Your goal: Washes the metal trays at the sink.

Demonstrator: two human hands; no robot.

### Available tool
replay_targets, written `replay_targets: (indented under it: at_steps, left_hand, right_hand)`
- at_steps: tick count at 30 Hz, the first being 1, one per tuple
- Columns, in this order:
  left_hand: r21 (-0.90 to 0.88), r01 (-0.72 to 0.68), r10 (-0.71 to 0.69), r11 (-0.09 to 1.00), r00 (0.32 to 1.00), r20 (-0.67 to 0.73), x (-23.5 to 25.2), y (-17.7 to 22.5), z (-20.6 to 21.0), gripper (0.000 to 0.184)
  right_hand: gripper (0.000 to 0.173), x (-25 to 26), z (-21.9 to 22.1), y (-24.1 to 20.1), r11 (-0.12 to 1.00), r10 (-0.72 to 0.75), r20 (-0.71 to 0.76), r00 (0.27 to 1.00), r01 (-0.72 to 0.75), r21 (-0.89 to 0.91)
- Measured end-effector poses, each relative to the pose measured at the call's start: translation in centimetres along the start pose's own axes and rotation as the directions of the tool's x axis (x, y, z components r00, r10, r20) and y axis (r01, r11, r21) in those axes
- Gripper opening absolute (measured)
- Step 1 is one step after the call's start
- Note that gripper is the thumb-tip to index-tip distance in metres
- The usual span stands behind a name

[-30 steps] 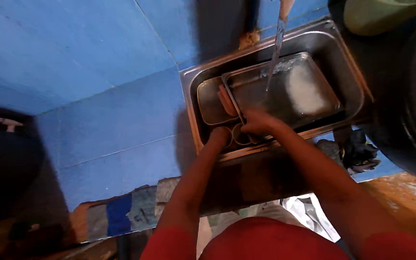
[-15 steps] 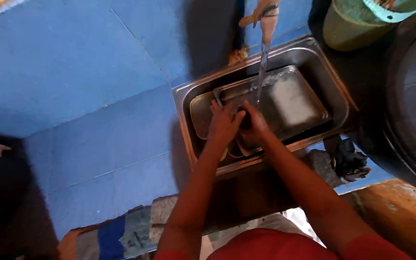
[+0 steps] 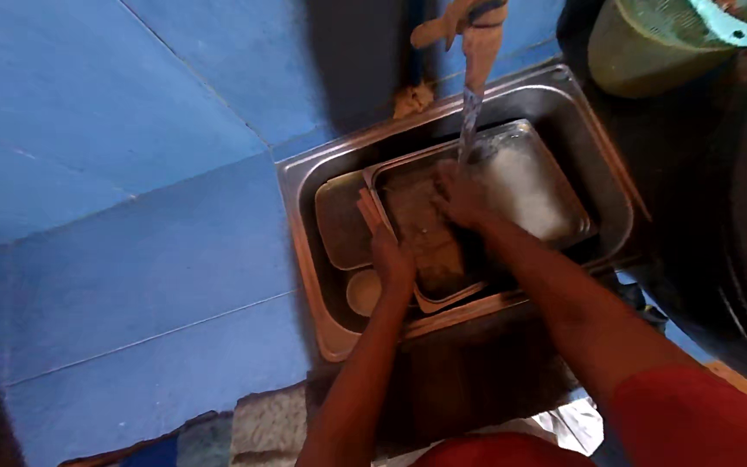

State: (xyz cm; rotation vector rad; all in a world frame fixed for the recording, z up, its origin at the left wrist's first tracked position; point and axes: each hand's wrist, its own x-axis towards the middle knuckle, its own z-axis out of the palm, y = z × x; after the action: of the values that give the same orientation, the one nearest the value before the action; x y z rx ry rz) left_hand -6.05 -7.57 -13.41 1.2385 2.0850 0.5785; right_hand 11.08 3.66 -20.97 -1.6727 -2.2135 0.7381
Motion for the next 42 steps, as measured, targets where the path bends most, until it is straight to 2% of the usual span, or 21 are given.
replay_targets:
  at_steps: [4,7,9,12,14,17,19,20,22,25,27,29,30,32,35,38,40,42]
  left_hand:
    - [-0.047,0.023,-0.022,0.999,1.000,0.003,-0.2,-0.1,0.1,0.052]
    - [-0.079,-0.022,0.023,0.997,1.000,0.010,-0.5,-0.9,0.4,0.053]
    - [-0.092,-0.043,0.041,0.995,0.999,-0.021,-0.4,-0.7,0.4,0.049]
    - [-0.101,-0.027,0.025,0.995,0.999,-0.023,0.0,-0.5,0.5,0.045]
    - [-0.114,-0.015,0.012,0.993,1.000,-0.028,0.1,-0.5,0.5,0.041]
    - [-0.120,0.006,-0.009,0.993,1.000,-0.029,-0.1,0.0,0.1,0.040]
    - [-0.157,-0.012,0.004,0.988,0.999,-0.053,-0.2,-0.3,0.2,0.039]
    - [-0.179,-0.024,0.015,0.984,0.999,-0.051,-0.2,-0.6,0.3,0.039]
    - [-0.209,-0.041,0.033,0.977,0.999,-0.041,0.0,-1.3,0.6,0.041]
    - [-0.239,-0.048,0.043,0.970,0.999,-0.027,0.2,-1.6,0.7,0.044]
    - [-0.264,-0.033,0.033,0.964,0.999,-0.004,0.1,-1.6,0.5,0.046]
    - [-0.258,-0.016,0.019,0.966,1.000,0.009,-0.1,-1.4,0.3,0.049]
    - [-0.247,-0.013,0.016,0.969,1.000,0.012,-0.1,-1.3,0.3,0.048]
    - [-0.221,-0.018,0.024,0.975,0.999,0.022,-0.1,-1.2,0.1,0.048]
    - [-0.192,-0.024,0.028,0.981,0.999,0.017,0.0,-1.1,0.1,0.047]
    - [-0.214,-0.037,0.039,0.976,0.999,0.006,0.1,-1.6,0.2,0.048]
    - [-0.222,-0.078,0.078,0.972,0.997,-0.009,0.2,-1.9,0.4,0.047]
    - [-0.223,-0.114,0.110,0.968,0.994,-0.027,0.3,-2.3,0.7,0.047]
  right_hand:
    - [0.084,-0.3,-2.3,5.5,0.954,0.277,0.001,0.961,-0.275,0.120]
    - [0.088,0.4,-2.0,5.0,0.910,0.406,-0.063,0.912,-0.398,0.115]
    - [0.090,0.9,-1.0,3.4,0.912,0.411,-0.124,0.903,-0.408,0.045]
    - [0.084,0.2,-0.3,-0.5,0.947,0.311,-0.115,0.944,-0.318,-0.053]
    - [0.077,-0.9,1.2,-2.7,0.982,0.169,-0.073,0.983,-0.174,-0.079]
    - [0.072,-4.1,3.0,-5.3,0.992,-0.061,0.116,0.991,0.073,-0.105]
    - [0.069,-6.9,2.5,-5.4,0.988,-0.120,0.258,0.959,0.139,-0.060]
    - [0.070,-7.9,1.9,-4.5,0.991,-0.097,0.291,0.952,0.120,-0.063]
    - [0.074,-9.0,0.3,-1.4,0.999,0.037,0.271,0.962,-0.025,-0.049]
    - [0.083,-8.9,-1.6,2.1,0.953,0.303,0.128,0.944,-0.299,-0.052]
    - [0.085,-8.6,-1.4,1.1,0.904,0.424,0.062,0.904,-0.418,-0.086]
    - [0.079,-8.2,-0.4,-1.8,0.887,0.449,0.032,0.893,-0.442,-0.133]
    - [0.077,-8.0,0.4,-3.1,0.906,0.410,0.015,0.912,-0.406,-0.118]
    - [0.069,-7.1,2.4,-4.6,0.968,0.234,-0.039,0.971,-0.237,-0.085]
    - [0.048,-4.5,3.3,-5.6,1.000,0.000,-0.085,0.996,0.000,0.010]
    - [0.032,-2.0,1.9,-7.7,0.989,0.034,-0.176,0.984,-0.008,0.146]
    - [0.028,-0.4,1.7,-9.2,0.947,0.090,-0.323,0.942,0.020,0.320]
    - [0.031,0.7,1.1,-11.1,0.894,0.140,-0.268,0.953,-0.006,0.447]
